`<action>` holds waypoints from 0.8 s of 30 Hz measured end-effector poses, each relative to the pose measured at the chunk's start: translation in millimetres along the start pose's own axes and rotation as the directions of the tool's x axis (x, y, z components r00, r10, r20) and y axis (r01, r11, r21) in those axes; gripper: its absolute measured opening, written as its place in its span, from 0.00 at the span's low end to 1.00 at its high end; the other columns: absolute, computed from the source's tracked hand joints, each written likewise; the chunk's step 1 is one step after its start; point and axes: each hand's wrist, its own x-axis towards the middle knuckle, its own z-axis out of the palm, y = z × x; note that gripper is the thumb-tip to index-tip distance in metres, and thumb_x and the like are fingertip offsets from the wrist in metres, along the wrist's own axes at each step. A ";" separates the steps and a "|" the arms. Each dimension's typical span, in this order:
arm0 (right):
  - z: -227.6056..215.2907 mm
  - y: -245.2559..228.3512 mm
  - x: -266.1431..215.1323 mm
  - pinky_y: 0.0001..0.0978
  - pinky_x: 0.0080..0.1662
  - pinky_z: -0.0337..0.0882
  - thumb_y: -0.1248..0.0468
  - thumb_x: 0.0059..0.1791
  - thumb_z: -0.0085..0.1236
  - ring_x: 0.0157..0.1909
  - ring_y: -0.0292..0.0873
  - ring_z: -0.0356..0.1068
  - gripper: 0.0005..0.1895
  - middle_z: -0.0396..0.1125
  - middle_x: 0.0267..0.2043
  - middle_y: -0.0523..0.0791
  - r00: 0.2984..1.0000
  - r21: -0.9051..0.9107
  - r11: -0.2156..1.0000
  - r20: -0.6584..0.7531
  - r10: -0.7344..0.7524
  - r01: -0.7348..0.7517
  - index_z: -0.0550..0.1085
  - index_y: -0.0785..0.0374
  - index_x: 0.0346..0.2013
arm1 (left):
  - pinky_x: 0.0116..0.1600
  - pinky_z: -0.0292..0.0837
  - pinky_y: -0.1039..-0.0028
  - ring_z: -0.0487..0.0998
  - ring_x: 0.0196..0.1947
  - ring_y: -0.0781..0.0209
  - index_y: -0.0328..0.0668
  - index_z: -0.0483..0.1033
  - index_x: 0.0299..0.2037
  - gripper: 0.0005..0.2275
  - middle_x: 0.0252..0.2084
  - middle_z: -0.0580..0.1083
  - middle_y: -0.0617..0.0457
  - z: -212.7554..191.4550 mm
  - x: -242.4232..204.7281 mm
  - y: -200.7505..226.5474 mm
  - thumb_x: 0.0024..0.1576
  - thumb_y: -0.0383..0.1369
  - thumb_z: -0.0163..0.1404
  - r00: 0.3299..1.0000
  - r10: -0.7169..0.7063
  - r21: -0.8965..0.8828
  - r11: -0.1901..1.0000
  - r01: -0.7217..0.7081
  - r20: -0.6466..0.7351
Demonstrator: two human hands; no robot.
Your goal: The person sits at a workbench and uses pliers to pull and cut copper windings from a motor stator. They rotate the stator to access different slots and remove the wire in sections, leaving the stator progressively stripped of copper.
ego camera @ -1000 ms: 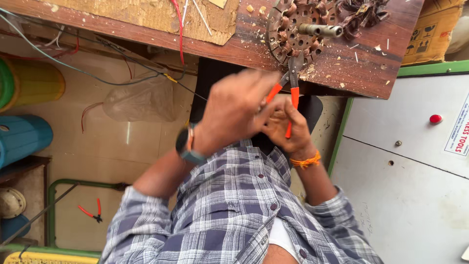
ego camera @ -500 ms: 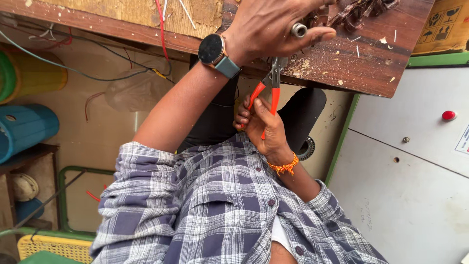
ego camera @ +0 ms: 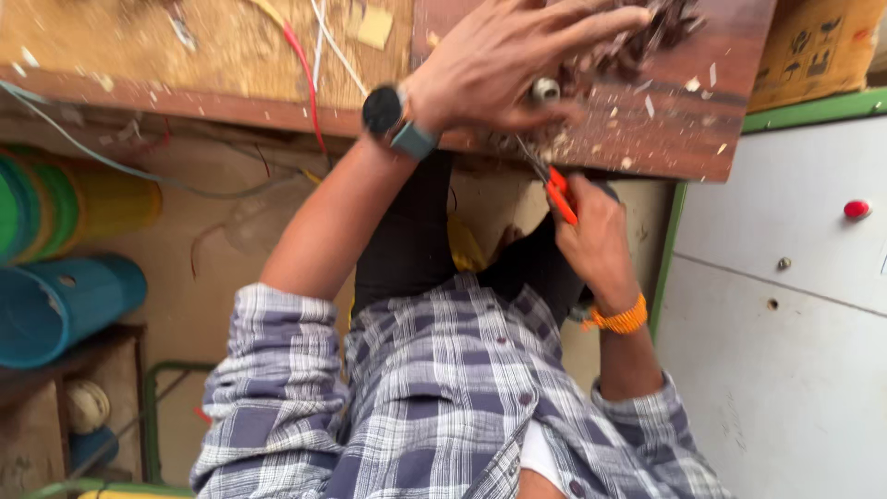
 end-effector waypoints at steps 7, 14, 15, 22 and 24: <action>-15.8 16.8 -62.1 0.36 0.46 0.72 0.57 0.59 0.42 0.43 0.42 0.72 0.19 0.69 0.41 0.46 0.971 0.805 0.553 0.113 0.210 -0.213 0.68 0.70 0.55 | 0.78 0.58 0.50 0.59 0.74 0.46 0.58 0.52 0.77 0.36 0.77 0.57 0.47 -38.7 -40.7 29.8 0.65 0.58 0.56 0.915 -0.397 0.015 0.917 0.399 -0.069; -21.2 31.1 -85.0 0.23 0.35 0.62 0.50 0.60 0.49 0.34 0.34 0.59 0.33 0.64 0.45 0.45 0.990 0.971 0.205 0.103 0.100 -0.122 0.59 0.69 0.73 | 0.65 0.72 0.55 0.76 0.63 0.44 0.54 0.55 0.73 0.29 0.66 0.71 0.38 -10.4 -42.4 52.5 0.64 0.40 0.56 0.637 -0.771 -0.557 0.535 0.635 -0.015; -30.7 26.1 -83.7 0.24 0.35 0.63 0.51 0.58 0.51 0.34 0.34 0.59 0.34 0.64 0.47 0.45 0.990 0.948 0.297 0.079 0.113 -0.110 0.56 0.64 0.73 | 0.60 0.76 0.57 0.81 0.56 0.46 0.54 0.54 0.73 0.30 0.62 0.73 0.37 -8.4 -42.5 50.2 0.62 0.39 0.55 0.576 -0.816 -0.600 0.435 0.672 0.053; -112.0 -23.3 -41.9 0.29 0.41 0.69 0.64 0.48 0.67 0.39 0.37 0.63 0.36 0.66 0.52 0.45 0.983 0.212 0.977 -0.182 0.040 0.000 0.64 0.54 0.70 | 0.59 0.80 0.61 0.85 0.52 0.52 0.49 0.62 0.71 0.22 0.58 0.78 0.37 -8.6 -54.3 29.2 0.66 0.24 0.47 0.691 -0.716 -0.801 0.354 0.482 0.099; -123.6 -33.7 -19.4 0.31 0.42 0.70 0.65 0.46 0.71 0.41 0.39 0.66 0.36 0.67 0.51 0.46 0.975 -0.011 0.999 -0.218 -0.040 0.038 0.68 0.55 0.68 | 0.55 0.79 0.63 0.85 0.48 0.56 0.47 0.65 0.68 0.21 0.52 0.80 0.43 -4.7 -49.5 21.1 0.65 0.24 0.46 0.669 -0.738 -0.690 0.439 0.576 0.089</action>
